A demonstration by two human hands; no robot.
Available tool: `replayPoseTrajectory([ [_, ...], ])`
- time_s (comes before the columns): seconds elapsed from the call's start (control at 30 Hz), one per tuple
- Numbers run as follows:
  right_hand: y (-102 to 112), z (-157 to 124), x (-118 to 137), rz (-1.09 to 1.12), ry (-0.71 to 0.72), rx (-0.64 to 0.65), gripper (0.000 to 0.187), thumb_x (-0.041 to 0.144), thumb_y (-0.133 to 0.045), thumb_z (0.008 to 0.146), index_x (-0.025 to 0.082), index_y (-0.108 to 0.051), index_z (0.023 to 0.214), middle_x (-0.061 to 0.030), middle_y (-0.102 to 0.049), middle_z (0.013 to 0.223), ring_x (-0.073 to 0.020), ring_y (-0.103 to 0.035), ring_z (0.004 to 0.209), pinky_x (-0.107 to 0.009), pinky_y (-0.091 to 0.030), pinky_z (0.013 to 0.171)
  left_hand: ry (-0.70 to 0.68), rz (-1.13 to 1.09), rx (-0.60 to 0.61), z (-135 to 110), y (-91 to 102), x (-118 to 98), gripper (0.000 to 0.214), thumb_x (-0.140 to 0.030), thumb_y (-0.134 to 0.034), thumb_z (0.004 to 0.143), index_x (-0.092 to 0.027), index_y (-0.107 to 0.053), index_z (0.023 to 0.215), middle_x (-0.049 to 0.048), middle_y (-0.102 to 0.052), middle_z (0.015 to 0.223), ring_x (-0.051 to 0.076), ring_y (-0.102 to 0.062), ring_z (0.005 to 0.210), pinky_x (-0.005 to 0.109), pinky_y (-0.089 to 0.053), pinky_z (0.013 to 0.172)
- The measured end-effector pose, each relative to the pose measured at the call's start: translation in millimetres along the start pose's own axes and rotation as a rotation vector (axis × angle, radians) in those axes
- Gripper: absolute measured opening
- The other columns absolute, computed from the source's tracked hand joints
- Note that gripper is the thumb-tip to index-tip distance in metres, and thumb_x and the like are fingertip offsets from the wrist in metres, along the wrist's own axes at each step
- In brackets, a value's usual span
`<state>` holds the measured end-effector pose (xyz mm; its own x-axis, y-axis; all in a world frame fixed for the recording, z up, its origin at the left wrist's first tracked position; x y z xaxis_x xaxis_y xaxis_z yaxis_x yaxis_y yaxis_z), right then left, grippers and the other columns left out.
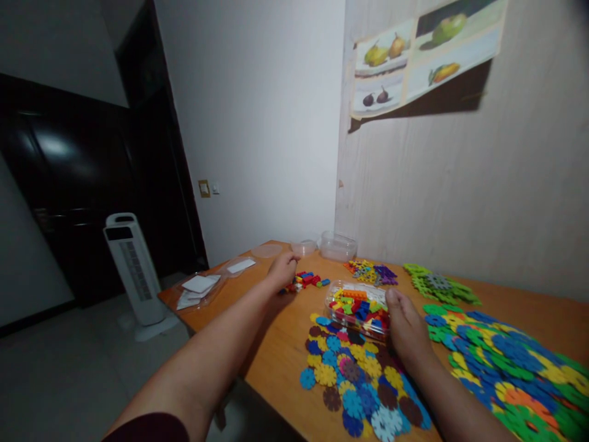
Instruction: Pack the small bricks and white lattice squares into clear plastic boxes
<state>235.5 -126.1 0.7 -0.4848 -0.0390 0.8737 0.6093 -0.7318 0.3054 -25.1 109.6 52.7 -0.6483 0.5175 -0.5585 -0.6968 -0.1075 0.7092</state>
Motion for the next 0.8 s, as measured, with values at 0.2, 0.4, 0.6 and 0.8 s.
replayPoseTrajectory([
  [0.2, -2, 1, -5, 0.004, -0.014, 0.001, 0.070, 0.071, -0.038, 0.087, 0.017, -0.062, 0.126, -0.0150, -0.062, 0.133, -0.0328, -0.054, 0.125, -0.049, -0.036, 0.109, -0.042, 0.129, 0.104, 0, -11.5, 10, 0.036, -0.022, -0.047, 0.088, -0.019, -0.069, 0.116, 0.0068, -0.070, 0.120, 0.020, -0.063, 0.112, 0.030, -0.047, 0.097],
  [0.4, -2, -1, -6, 0.003, -0.029, -0.004, 0.069, 0.069, -0.039, 0.088, 0.017, -0.060, 0.128, -0.0137, -0.059, 0.138, -0.0323, -0.052, 0.128, -0.047, -0.034, 0.112, -0.248, 0.335, 0.294, -1, -55.8, -38, 0.043, -0.045, -0.055, 0.086, -0.027, -0.066, 0.122, 0.0076, -0.066, 0.125, 0.029, -0.057, 0.118, 0.042, -0.044, 0.101],
  [0.6, -2, -3, -3, 0.030, -0.011, 0.017, 0.069, 0.070, -0.040, 0.087, 0.017, -0.061, 0.127, -0.0134, -0.059, 0.138, -0.0322, -0.051, 0.129, -0.047, -0.033, 0.113, -0.366, 0.487, 0.399, -5, -89.8, -60, 0.041, -0.048, -0.050, 0.087, -0.025, -0.069, 0.115, 0.0113, -0.067, 0.118, 0.032, -0.059, 0.112, 0.047, -0.045, 0.095],
  [0.8, -1, -2, -5, -0.002, -0.018, 0.012, 0.067, 0.069, -0.041, 0.088, 0.018, -0.060, 0.128, -0.0123, -0.058, 0.139, -0.0318, -0.049, 0.130, -0.047, -0.031, 0.114, -0.397, 0.507, 0.393, -23, -84.3, -53, 0.031, -0.037, -0.048, 0.088, -0.022, -0.071, 0.103, 0.0122, -0.068, 0.108, 0.029, -0.061, 0.104, 0.043, -0.047, 0.089],
])
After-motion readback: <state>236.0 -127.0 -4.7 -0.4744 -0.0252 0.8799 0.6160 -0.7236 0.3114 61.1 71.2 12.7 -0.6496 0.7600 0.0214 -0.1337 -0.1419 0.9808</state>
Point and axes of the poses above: each hand's wrist, its own z-axis towards the middle knuckle, its own y-axis out of the back of the hand, x = y × z, the point moved 7 cm from there along z, towards the middle knuckle
